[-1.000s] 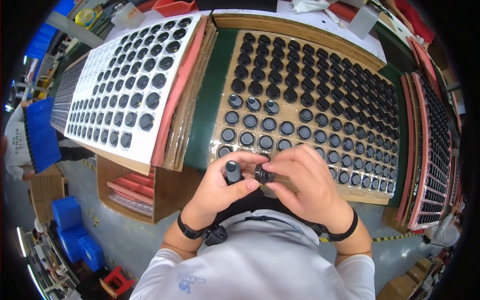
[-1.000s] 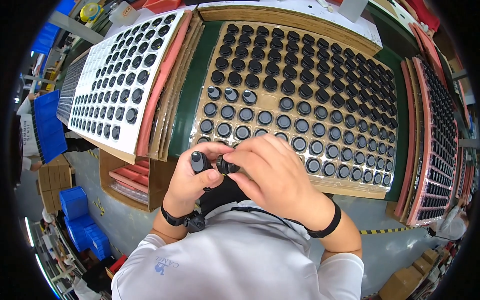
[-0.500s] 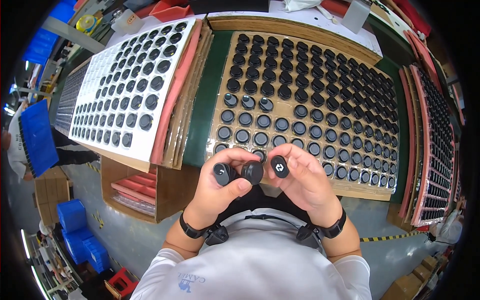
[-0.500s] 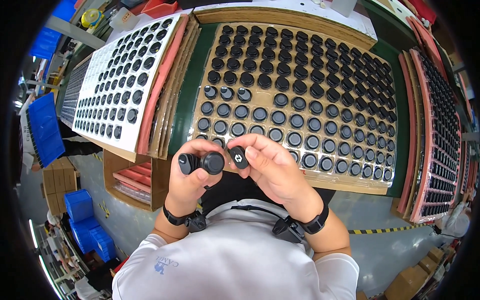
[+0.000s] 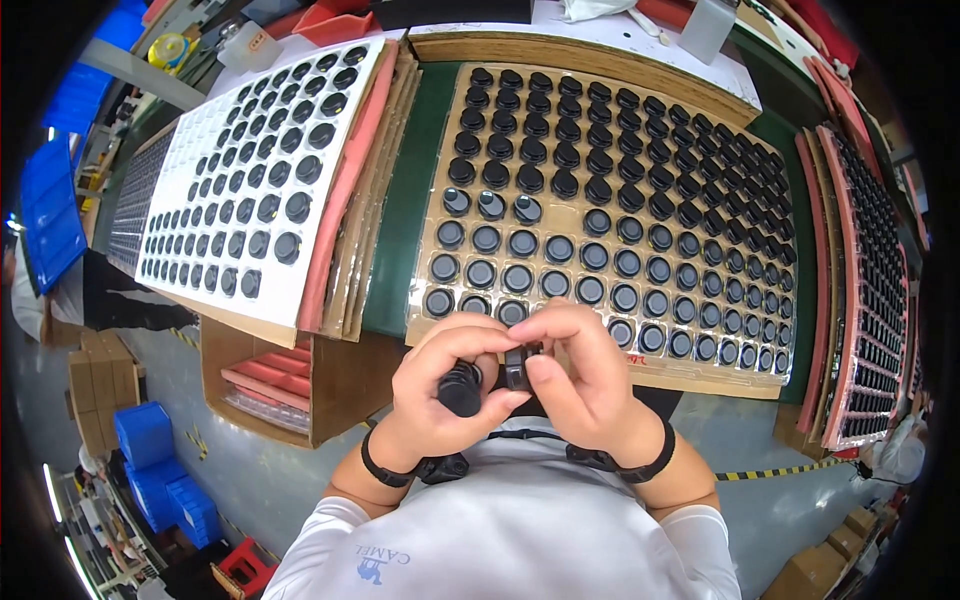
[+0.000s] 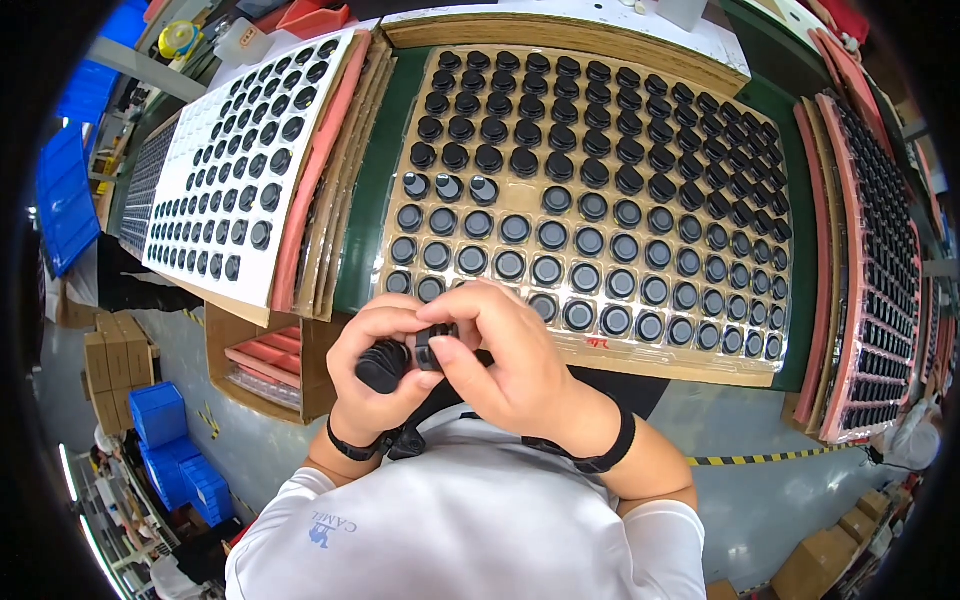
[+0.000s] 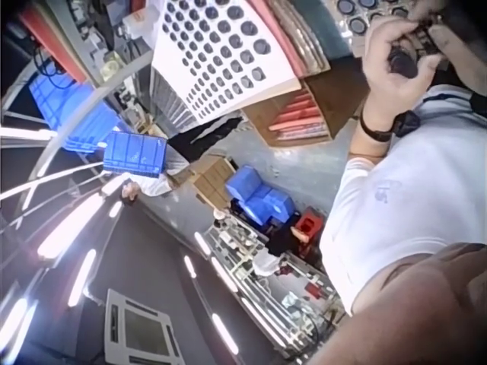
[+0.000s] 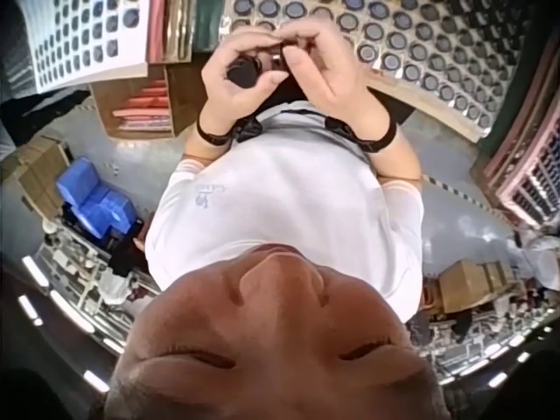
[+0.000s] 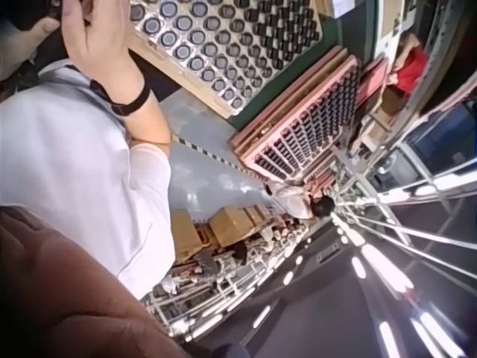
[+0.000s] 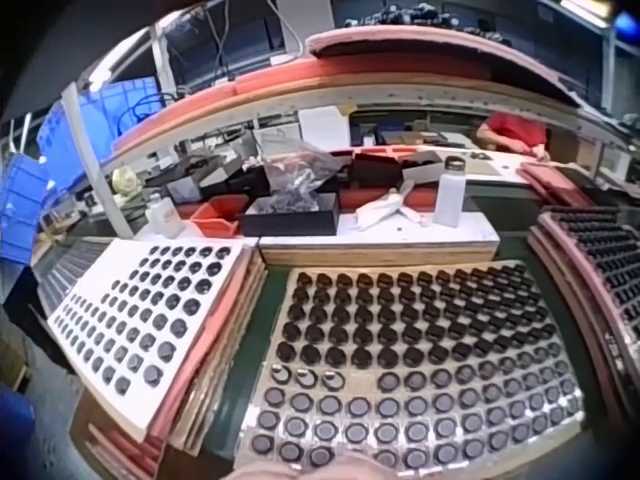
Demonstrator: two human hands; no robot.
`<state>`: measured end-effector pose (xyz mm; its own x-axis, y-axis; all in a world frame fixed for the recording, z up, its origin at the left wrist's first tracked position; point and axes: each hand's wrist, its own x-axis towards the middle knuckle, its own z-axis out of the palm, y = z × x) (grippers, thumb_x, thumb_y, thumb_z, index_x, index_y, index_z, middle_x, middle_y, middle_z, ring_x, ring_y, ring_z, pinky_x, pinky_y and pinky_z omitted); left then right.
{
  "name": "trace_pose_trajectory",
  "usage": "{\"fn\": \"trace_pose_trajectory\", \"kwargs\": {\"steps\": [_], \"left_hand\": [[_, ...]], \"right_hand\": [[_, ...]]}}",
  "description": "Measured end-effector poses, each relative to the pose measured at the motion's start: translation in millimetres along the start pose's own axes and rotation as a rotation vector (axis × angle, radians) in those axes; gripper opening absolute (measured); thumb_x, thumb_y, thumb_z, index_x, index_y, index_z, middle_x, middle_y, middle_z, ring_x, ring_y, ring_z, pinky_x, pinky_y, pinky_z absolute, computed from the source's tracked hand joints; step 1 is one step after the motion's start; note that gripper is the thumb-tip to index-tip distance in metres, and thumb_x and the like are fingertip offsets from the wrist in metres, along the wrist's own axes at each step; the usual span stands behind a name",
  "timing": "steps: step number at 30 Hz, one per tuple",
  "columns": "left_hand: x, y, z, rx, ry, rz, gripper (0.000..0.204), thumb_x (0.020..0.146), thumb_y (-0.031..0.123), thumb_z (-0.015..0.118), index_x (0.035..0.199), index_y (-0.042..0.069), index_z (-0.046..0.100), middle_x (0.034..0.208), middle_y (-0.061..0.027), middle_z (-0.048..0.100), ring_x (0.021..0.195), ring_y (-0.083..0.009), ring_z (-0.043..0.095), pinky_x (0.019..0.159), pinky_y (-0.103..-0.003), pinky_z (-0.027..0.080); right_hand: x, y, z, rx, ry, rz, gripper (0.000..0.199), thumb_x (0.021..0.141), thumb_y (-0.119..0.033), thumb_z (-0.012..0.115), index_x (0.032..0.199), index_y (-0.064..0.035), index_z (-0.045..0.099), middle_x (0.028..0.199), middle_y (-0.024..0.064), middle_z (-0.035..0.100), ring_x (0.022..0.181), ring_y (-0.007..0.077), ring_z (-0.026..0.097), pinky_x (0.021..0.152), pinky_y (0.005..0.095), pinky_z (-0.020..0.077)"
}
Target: The person removes a plastic film from a tray of black components and joins individual components with bases taken from a separate tray. They repeat this assembly process by hand, pressing the parts together and placing the finished units back into the tray.
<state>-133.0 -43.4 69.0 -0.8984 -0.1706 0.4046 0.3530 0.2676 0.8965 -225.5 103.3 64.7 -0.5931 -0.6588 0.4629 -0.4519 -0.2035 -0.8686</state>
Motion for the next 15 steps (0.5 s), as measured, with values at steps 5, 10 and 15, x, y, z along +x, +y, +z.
{"fn": "trace_pose_trajectory", "kwargs": {"steps": [5, 10, 15], "left_hand": [[-2, -1, -1, -0.051, 0.024, -0.023, 0.042, 0.069, -0.001, 0.073, 0.107, -0.003, 0.057, 0.102, -0.0153, 0.057, 0.055, -0.0061, 0.049, 0.059, -0.022, 0.042], [-2, 0, -3, -0.068, 0.01, -0.027, 0.042, 0.068, 0.0, 0.073, 0.107, -0.003, 0.057, 0.103, -0.017, 0.057, 0.055, -0.0064, 0.05, 0.061, -0.022, 0.043], [-1, -2, -4, -0.011, 0.008, 0.013, 0.042, 0.069, 0.0, 0.073, 0.107, -0.003, 0.057, 0.104, -0.0176, 0.057, 0.055, -0.0062, 0.05, 0.062, -0.023, 0.043]], "right_hand": [[1, 0, 0, 0.467, 0.052, 0.244, 0.023, 0.09, -0.016, 0.052, 0.106, 0.0005, 0.049, 0.088, 0.0067, 0.053, 0.072, 0.0107, 0.045, 0.062, 0.0223, 0.0375], [1, -5, 2, 0.472, 0.026, 0.218, 0.018, 0.091, -0.011, 0.049, 0.104, 0.0003, 0.048, 0.088, 0.0062, 0.053, 0.072, 0.0103, 0.045, 0.062, 0.0224, 0.0373], [3, -2, 0, 0.11, -0.092, 0.096, 0.016, 0.091, -0.01, 0.045, 0.103, 0.0001, 0.046, 0.089, 0.0053, 0.053, 0.072, 0.0093, 0.045, 0.065, 0.0231, 0.0372]]}}
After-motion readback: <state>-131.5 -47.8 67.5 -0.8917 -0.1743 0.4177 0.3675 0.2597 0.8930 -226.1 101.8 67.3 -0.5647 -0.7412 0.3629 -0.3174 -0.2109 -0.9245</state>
